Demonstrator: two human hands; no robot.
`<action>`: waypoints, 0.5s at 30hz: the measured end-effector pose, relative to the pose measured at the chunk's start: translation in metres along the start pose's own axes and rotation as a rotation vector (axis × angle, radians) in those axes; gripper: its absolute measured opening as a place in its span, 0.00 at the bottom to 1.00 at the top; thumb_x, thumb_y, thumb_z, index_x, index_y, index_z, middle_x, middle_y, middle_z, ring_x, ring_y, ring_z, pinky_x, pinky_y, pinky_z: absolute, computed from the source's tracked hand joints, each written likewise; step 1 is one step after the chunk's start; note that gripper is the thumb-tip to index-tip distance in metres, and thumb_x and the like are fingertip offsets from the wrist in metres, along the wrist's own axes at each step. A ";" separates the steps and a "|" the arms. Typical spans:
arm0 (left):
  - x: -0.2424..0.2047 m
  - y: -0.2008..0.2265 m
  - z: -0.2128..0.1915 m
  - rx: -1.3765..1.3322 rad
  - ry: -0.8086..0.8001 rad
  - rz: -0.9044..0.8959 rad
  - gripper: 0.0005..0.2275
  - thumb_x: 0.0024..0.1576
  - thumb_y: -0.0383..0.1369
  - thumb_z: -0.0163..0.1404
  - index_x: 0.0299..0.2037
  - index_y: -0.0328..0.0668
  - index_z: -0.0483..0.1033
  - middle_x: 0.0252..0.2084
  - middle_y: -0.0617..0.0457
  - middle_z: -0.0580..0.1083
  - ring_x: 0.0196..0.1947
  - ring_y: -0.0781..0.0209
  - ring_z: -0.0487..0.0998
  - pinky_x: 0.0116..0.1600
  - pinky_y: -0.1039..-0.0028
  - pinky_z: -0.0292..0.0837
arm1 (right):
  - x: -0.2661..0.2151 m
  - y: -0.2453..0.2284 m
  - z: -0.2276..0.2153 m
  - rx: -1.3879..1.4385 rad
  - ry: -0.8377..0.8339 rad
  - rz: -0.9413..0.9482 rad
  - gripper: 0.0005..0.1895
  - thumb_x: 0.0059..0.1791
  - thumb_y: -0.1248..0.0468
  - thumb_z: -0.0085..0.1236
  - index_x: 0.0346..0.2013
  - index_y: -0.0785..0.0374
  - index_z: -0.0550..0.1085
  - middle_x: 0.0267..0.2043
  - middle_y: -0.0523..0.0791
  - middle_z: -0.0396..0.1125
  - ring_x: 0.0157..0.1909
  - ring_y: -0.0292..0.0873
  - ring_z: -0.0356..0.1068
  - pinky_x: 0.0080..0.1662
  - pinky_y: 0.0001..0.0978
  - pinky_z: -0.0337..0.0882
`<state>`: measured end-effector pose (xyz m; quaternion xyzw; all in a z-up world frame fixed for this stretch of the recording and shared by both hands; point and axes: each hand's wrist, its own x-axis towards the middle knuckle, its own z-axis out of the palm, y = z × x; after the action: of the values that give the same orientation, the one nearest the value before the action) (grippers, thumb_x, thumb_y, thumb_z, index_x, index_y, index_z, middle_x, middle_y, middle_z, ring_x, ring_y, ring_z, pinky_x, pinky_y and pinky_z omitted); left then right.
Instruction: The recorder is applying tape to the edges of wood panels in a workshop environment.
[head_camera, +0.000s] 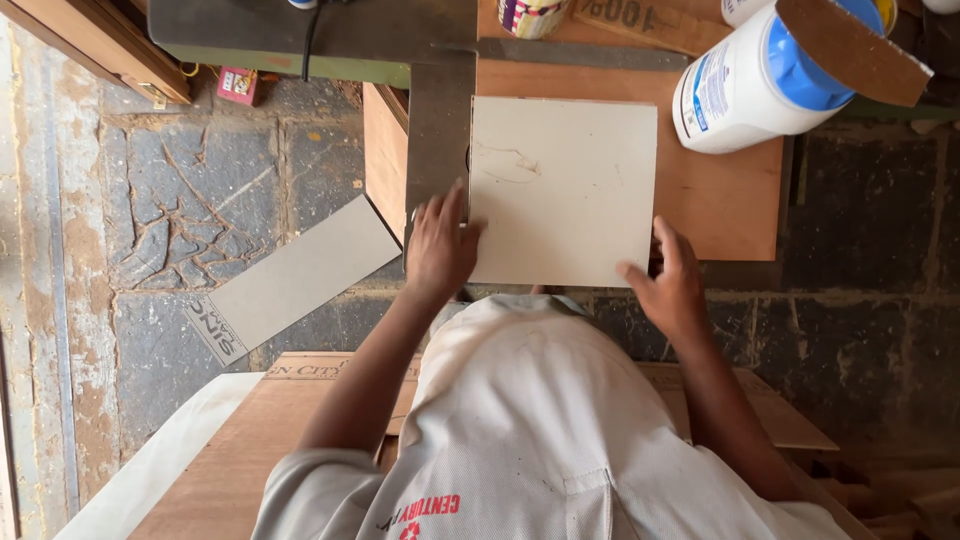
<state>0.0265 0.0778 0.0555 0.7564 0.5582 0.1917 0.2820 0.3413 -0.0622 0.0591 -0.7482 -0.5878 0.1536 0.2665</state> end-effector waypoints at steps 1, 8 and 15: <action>-0.016 -0.002 -0.001 0.000 -0.008 -0.002 0.28 0.59 0.38 0.53 0.69 0.35 0.64 0.57 0.40 0.72 0.57 0.39 0.71 0.62 0.54 0.69 | -0.008 -0.001 -0.002 0.000 -0.004 0.007 0.43 0.47 0.57 0.70 0.69 0.72 0.61 0.61 0.60 0.64 0.62 0.59 0.65 0.59 0.50 0.67; -0.070 -0.004 0.005 0.072 -0.024 0.239 0.28 0.53 0.42 0.60 0.61 0.38 0.70 0.57 0.44 0.72 0.57 0.41 0.71 0.56 0.55 0.72 | -0.030 0.001 0.004 -0.084 0.072 -0.203 0.34 0.43 0.61 0.71 0.61 0.67 0.70 0.62 0.55 0.69 0.65 0.58 0.68 0.63 0.48 0.69; -0.078 -0.006 0.022 0.207 -0.013 0.226 0.20 0.60 0.36 0.55 0.59 0.33 0.72 0.54 0.47 0.71 0.56 0.48 0.73 0.53 0.61 0.77 | -0.027 0.002 0.004 -0.185 0.071 -0.196 0.27 0.44 0.57 0.72 0.53 0.68 0.77 0.57 0.55 0.73 0.61 0.56 0.72 0.60 0.46 0.71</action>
<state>0.0114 0.0002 0.0369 0.8407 0.4843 0.1586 0.1828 0.3331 -0.0878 0.0524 -0.7135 -0.6601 0.0453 0.2307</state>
